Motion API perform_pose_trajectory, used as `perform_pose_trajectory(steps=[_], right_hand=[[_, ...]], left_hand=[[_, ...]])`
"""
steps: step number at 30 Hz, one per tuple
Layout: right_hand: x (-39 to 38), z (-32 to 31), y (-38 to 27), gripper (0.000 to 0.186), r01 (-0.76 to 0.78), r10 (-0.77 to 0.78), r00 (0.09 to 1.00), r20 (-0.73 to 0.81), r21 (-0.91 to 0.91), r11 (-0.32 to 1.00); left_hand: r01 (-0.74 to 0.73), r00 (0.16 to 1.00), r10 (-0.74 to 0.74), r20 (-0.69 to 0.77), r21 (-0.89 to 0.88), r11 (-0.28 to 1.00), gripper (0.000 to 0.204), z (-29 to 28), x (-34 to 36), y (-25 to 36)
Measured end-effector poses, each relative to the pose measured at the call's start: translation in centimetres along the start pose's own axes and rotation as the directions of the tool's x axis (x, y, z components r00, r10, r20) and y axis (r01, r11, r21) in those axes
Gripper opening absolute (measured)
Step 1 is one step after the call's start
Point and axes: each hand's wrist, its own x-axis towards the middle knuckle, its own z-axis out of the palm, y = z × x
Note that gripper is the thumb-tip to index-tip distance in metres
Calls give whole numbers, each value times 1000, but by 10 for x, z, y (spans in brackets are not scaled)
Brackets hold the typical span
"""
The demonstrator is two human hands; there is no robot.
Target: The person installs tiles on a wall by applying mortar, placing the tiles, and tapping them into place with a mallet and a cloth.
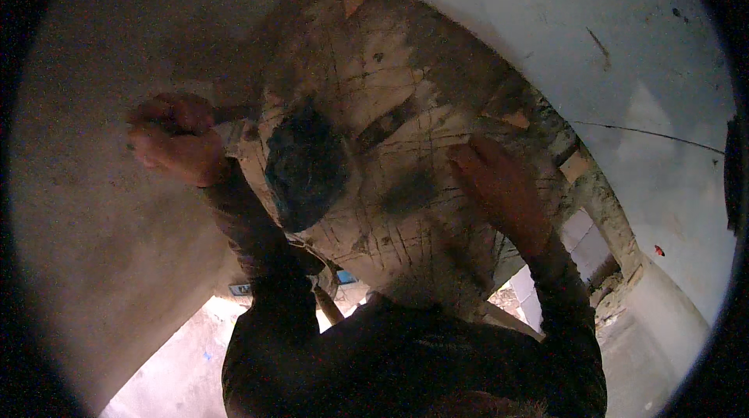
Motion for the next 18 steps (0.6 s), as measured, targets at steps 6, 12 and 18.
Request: perform_pose_trajectory(steps=[6, 12, 18], right_hand=[[25, 9, -31, 20, 60, -82, 989, 123, 176, 983], [43, 27, -36, 22, -78, 85, 996, -5, 338, 938], [29, 44, -27, 29, -5, -6, 995, 100, 109, 994]], left_hand=[[-186, 974, 166, 154, 129, 974, 51, 9, -62, 19], [-165, 948, 92, 304, 224, 960, 48, 40, -122, 47], [133, 858, -260, 444, 296, 946, 57, 58, -164, 71]])
